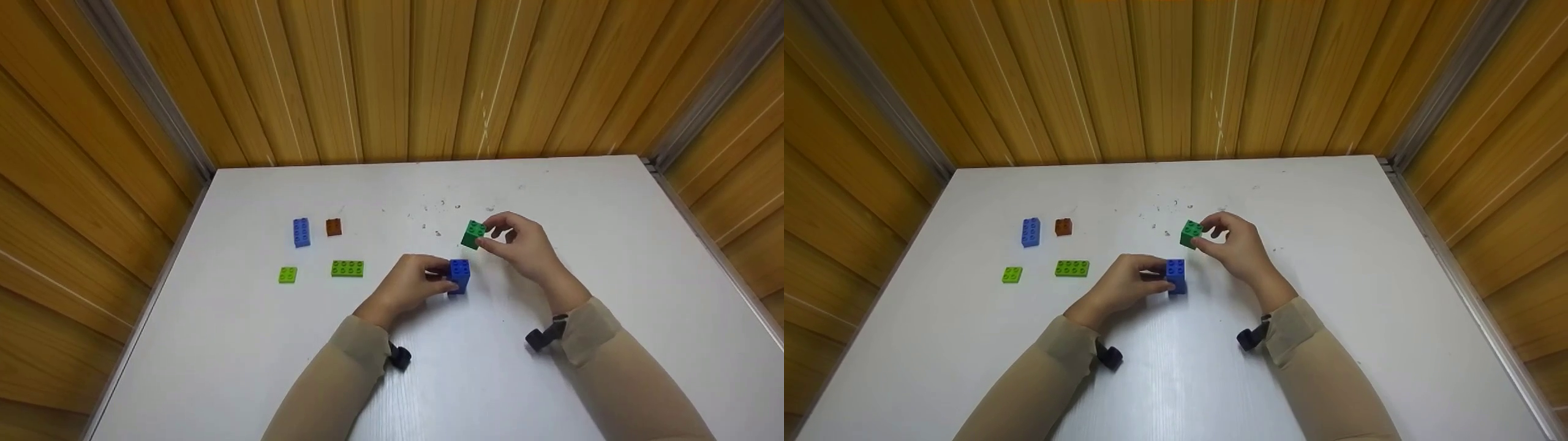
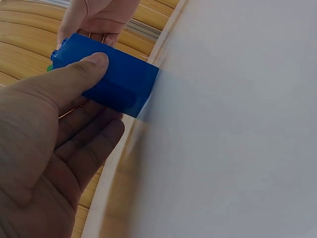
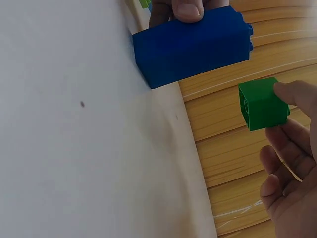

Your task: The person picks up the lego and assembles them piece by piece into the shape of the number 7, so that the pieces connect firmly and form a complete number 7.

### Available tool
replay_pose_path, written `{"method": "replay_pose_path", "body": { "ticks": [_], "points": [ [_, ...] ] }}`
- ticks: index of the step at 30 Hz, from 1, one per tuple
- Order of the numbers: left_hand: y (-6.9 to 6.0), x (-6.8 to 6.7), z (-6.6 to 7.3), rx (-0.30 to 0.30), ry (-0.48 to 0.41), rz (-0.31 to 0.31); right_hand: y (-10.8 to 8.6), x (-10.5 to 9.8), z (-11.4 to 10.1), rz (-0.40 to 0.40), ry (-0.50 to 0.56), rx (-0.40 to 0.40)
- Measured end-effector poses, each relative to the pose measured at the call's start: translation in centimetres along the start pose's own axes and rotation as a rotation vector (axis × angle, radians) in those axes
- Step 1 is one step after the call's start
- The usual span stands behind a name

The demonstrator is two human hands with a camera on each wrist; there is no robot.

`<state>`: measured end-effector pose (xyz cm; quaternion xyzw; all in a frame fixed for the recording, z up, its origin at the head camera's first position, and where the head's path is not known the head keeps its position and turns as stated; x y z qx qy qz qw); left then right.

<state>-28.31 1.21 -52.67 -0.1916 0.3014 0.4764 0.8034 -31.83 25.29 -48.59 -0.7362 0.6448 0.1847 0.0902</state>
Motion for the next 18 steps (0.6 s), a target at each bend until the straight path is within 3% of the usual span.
{"method": "replay_pose_path", "body": {
  "ticks": [18],
  "points": [
    [0.1,-0.1,0.0,0.028,-0.002,0.006,-1.3,-0.6,-3.2,-0.062,0.121,-0.1]
  ]
}}
Point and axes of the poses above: each hand's wrist, its own y-axis towards the middle knuckle, its own x-axis out of the palm, z = x × y, the point moved 5 cm from there along y, towards the middle knuckle, and after that the axes turned 13 degrees about y, right-handed, at the moved point
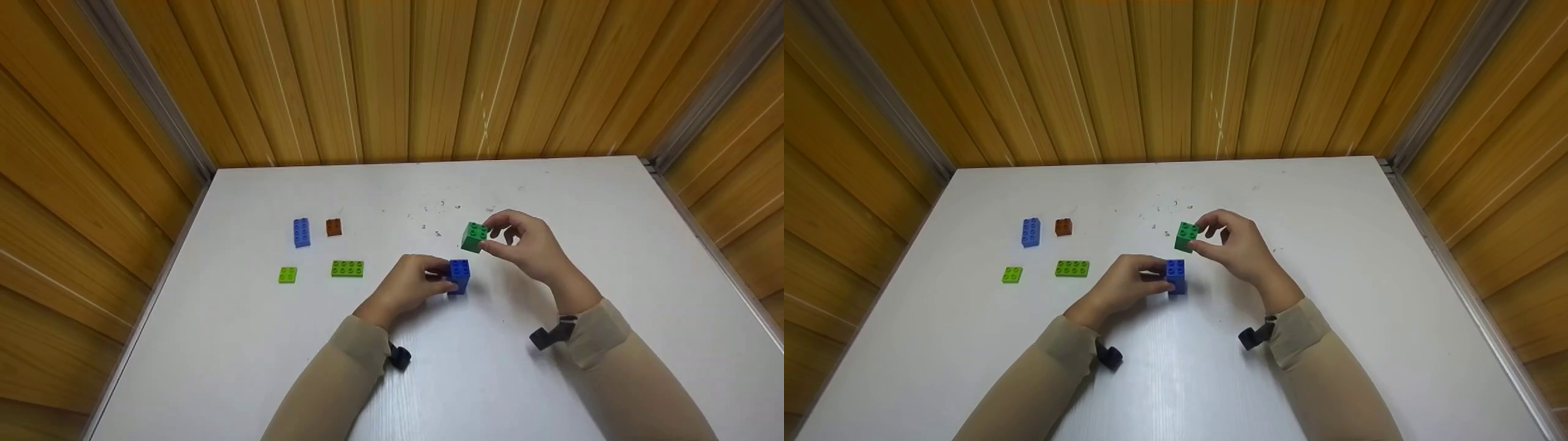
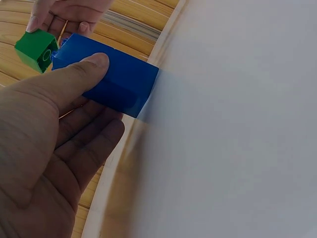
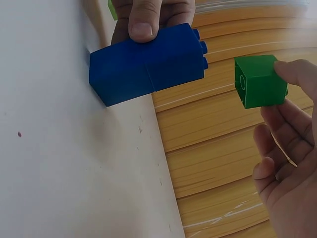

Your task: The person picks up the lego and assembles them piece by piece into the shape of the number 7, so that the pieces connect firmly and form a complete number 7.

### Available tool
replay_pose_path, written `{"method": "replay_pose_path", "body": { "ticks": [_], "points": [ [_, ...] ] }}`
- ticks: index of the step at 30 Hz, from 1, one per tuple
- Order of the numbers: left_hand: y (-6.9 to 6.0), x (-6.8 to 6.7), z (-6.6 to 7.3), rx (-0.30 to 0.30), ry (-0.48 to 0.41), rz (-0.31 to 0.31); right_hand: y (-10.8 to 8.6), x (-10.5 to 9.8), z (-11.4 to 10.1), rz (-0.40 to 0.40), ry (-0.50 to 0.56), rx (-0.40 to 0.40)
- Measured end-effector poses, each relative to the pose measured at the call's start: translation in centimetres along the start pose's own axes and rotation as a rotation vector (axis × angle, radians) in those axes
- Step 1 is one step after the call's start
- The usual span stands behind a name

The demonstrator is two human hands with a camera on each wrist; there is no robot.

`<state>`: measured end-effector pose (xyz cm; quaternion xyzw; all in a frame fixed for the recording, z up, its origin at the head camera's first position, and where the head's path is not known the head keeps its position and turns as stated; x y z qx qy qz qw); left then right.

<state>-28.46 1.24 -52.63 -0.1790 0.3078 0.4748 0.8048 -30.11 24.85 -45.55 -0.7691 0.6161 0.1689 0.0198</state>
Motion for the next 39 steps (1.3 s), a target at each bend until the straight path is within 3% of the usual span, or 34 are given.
{"method": "replay_pose_path", "body": {
  "ticks": [16,22,39],
  "points": [
    [0.1,0.0,0.0,0.024,-0.018,0.01,-0.6,1.2,-0.7,-0.151,-0.035,-0.061],
    [0.1,0.0,-0.1,0.018,0.032,0.009,-0.7,1.4,-0.7,-0.176,-0.041,-0.071],
    [0.1,0.0,-0.1,0.018,0.033,0.01,-0.4,2.0,0.1,-0.224,-0.099,-0.071]
  ]
}}
Point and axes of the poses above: each hand's wrist, its own y-axis towards the middle knuckle, its own x-axis out of the palm, z = x × y, the point moved 5 cm from there along y, towards the middle knuckle, and after that the axes turned 13 degrees about y, right-handed, at the moved point
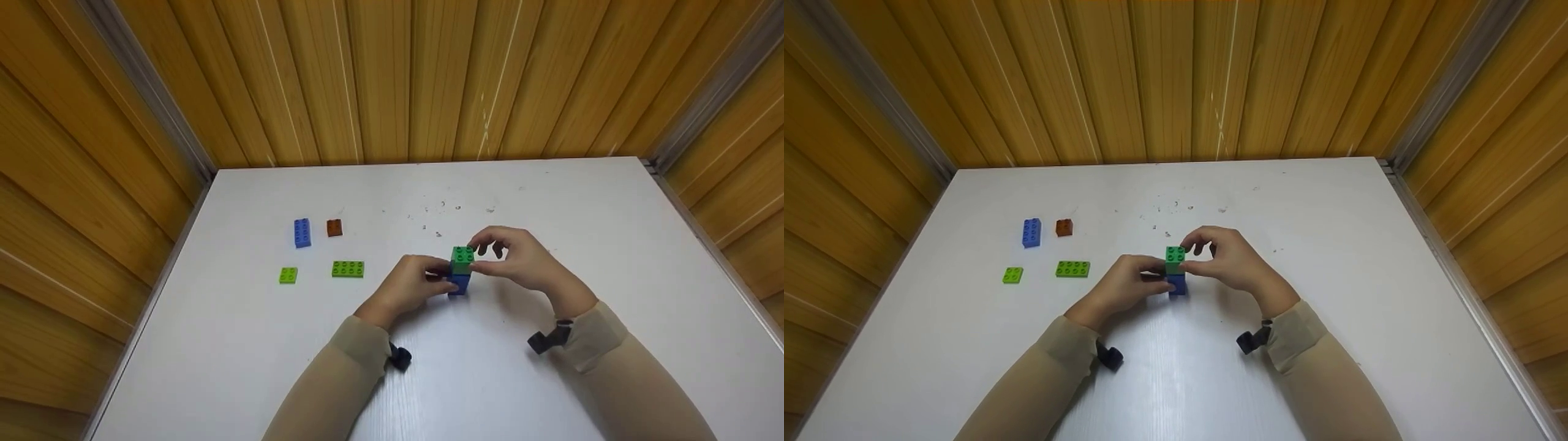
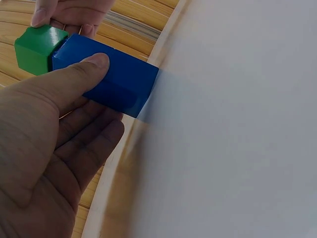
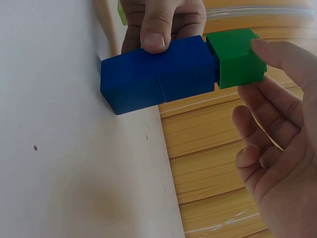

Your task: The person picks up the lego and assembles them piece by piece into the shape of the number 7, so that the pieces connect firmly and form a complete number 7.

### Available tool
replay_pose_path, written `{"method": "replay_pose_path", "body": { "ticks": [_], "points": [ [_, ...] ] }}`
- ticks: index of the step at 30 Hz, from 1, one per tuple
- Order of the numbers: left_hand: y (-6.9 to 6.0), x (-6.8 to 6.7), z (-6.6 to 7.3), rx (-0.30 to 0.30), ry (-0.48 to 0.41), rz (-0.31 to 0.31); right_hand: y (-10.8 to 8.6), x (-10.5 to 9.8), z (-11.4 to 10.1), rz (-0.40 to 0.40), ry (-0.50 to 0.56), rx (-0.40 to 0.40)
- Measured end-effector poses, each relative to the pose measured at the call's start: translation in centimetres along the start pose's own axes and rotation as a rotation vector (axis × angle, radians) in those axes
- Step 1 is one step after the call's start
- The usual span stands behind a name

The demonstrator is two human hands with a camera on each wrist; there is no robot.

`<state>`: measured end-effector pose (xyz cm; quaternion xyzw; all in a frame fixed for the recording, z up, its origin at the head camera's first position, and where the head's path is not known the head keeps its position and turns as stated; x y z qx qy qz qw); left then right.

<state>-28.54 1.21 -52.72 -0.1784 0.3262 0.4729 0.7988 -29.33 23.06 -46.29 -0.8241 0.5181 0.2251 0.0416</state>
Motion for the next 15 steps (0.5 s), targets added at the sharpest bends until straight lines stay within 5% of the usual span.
{"method": "replay_pose_path", "body": {
  "ticks": [15],
  "points": [
    [0.04,-0.02,0.08,0.001,0.012,0.0,0.12,0.55,0.38,-0.046,0.027,-0.086]
  ]
}}
Point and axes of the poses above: each hand's wrist, its own y-axis towards the middle knuckle, its own x-axis out of the palm, z = x × y, the point moved 5 cm from there along y, towards the middle knuckle, and after that the axes turned 13 degrees about y, right-handed, at the moved point
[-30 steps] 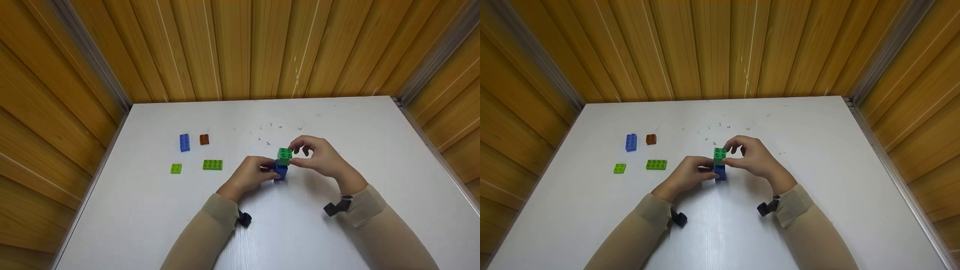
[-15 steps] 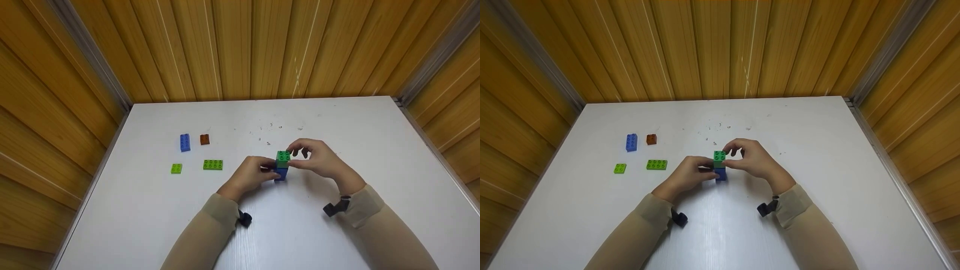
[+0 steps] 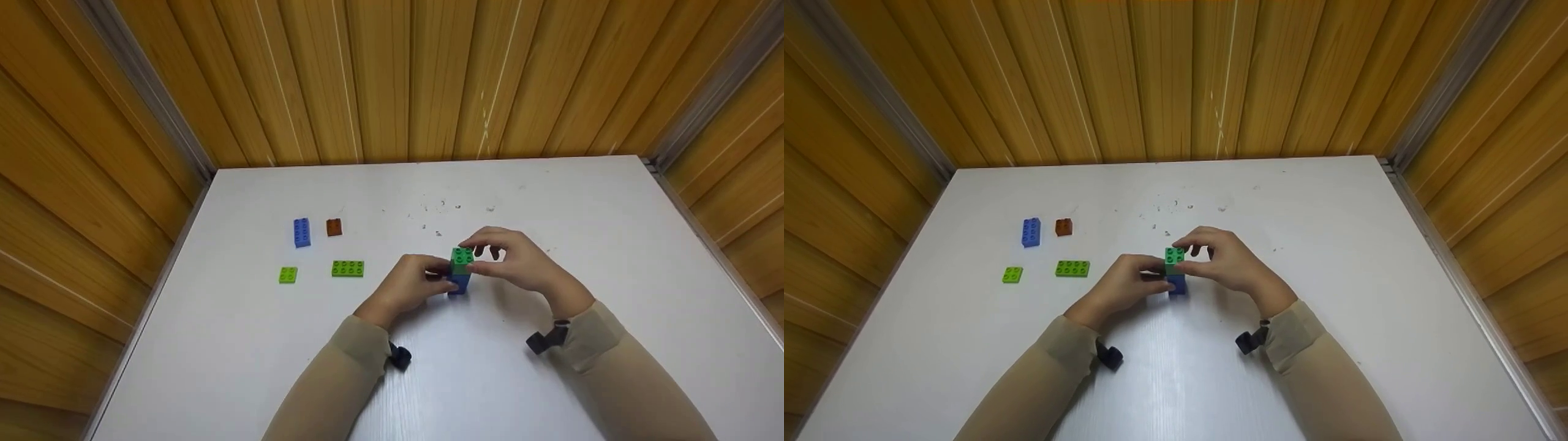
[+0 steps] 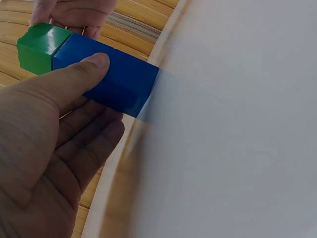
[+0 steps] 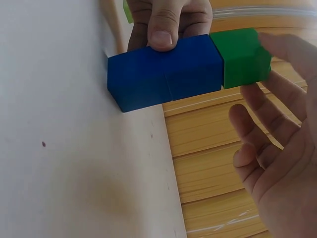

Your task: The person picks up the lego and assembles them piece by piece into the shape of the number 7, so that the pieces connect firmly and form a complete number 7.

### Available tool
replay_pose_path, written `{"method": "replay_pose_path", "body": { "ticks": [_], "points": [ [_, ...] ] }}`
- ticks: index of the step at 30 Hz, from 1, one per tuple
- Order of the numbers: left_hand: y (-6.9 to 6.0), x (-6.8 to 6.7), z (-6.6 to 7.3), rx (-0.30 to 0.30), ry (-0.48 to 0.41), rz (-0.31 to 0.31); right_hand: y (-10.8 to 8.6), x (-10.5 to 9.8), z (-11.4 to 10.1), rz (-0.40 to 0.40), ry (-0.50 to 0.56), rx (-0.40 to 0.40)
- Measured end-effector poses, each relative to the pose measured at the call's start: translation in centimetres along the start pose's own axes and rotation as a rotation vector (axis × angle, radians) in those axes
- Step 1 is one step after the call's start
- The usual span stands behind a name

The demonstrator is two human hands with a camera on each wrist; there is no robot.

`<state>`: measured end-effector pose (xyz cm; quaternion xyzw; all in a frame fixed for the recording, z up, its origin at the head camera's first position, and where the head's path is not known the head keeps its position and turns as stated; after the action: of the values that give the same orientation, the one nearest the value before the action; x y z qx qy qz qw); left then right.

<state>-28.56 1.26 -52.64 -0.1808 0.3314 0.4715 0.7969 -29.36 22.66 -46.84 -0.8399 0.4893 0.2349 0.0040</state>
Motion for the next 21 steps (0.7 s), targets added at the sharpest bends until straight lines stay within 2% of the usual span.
{"method": "replay_pose_path", "body": {
  "ticks": [9,13,18,21],
  "points": [
    [0.1,0.3,0.2,0.018,-0.007,0.004,-0.4,0.1,0.6,0.049,0.049,0.031],
    [0.1,0.1,0.3,0.029,-0.012,0.003,-0.4,0.3,0.8,0.059,0.109,-0.012],
    [0.0,-0.1,0.0,0.015,-0.016,0.011,0.0,1.0,1.0,0.06,0.186,-0.09],
    [0.0,0.1,-0.1,0.009,-0.019,0.008,0.0,1.3,1.2,0.069,0.203,-0.11]
  ]
}}
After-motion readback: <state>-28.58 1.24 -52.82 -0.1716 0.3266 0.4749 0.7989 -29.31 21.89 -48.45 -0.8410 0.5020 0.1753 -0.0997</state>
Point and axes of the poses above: each hand's wrist, its own y-axis towards the middle knuckle, its own x-axis out of the palm, z = x × y, the point moved 5 cm from there along y, towards the middle knuckle, and after that the axes turned 13 degrees about y, right-handed, at the moved point
